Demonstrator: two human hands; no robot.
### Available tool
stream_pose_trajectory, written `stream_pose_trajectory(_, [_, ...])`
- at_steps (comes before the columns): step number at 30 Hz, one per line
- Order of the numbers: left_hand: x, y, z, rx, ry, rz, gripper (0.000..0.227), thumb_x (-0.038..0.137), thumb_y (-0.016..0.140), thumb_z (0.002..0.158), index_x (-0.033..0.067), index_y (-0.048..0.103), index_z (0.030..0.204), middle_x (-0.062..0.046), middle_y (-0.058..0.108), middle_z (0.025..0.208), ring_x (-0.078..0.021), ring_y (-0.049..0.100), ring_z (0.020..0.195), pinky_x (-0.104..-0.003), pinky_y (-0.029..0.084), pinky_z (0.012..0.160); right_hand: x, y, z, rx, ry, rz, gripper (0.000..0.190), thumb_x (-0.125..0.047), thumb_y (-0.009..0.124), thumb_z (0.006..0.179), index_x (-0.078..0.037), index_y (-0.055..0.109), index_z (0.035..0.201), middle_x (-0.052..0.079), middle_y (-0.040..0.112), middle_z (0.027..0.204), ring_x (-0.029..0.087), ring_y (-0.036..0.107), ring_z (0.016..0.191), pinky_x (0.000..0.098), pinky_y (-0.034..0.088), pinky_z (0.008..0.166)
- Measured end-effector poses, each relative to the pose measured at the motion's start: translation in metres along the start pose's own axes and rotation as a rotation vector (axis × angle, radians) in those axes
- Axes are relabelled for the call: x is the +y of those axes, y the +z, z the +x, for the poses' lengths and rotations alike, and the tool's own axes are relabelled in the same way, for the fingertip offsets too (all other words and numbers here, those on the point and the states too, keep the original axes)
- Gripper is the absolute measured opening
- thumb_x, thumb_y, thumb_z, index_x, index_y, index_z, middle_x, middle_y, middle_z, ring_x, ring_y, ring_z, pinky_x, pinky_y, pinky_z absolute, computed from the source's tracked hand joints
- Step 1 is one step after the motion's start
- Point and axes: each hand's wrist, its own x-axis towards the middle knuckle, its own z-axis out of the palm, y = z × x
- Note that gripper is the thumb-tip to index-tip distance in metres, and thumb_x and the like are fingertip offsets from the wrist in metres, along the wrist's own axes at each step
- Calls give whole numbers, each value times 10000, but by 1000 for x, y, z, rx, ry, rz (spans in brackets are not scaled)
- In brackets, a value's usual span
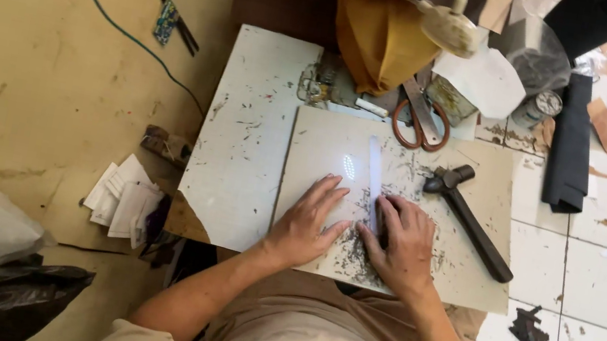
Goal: Aligning leather pieces with a ruler, folding the edges, and hammering them flat to prepare components for assembly.
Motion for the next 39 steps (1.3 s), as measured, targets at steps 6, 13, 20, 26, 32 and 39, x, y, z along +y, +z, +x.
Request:
stream_pose_trajectory(6, [-30, -38, 46, -105, -62, 53, 560, 279, 741, 930, -10, 574, 1379, -310, 540, 1390, -511, 527, 1341, -573, 426, 1140, -1, 5, -3, -36, 60, -74, 333, -281, 672, 974, -137, 695, 1273, 98, 654, 1237, 320, 620, 1167, 441, 451, 963])
stream_pose_trajectory(13, [-77, -10, 103, 85, -98, 7, 486, 278, 693, 949, 13, 583, 1342, -207, 621, 1345, -386, 573, 1291, -471, 478, 1098, -4, 1, -1, -55, 132, -66, 286, -171, 627, 986, -92, 692, 1253, 97, 671, 1216, 286, 607, 1074, 410, 443, 877])
stream_pose_trajectory(20, [-94, -19, 121, 316, -228, -132, 206, 205, 596, 1040, 25, 641, 1130, -27, 668, 765, -129, 599, 572, -260, 522, 459, 13, 6, -4, -63, 324, -3, 312, -165, 625, 992, -59, 691, 1277, 135, 675, 1140, 313, 587, 1008, 444, 446, 841])
stream_pose_trajectory(26, [-46, -90, 196, 345, -441, -627, 361, 405, 523, 1025, 69, 630, 1103, -70, 683, 906, -145, 658, 764, -226, 568, 567, 22, 10, -7, -119, 394, 74, 313, -224, 618, 995, -79, 679, 1266, 109, 671, 1073, 274, 573, 996, 409, 444, 837])
stream_pose_trajectory(32, [-44, -112, 285, 479, -782, -954, 305, 339, 791, 838, 68, 727, 960, -29, 693, 823, -146, 635, 610, -260, 455, 472, 21, 5, -7, -125, 418, 133, 350, -259, 623, 989, -93, 681, 1291, 79, 692, 1109, 253, 587, 1015, 403, 433, 876])
stream_pose_trajectory(39, [14, -161, 283, 471, -526, -778, 308, 141, 792, 814, 45, 765, 1106, -91, 816, 981, -162, 743, 839, -265, 609, 627, 29, 9, -10, -162, 417, 123, 385, -256, 627, 984, -89, 659, 1329, 63, 690, 1077, 224, 566, 979, 356, 430, 832])
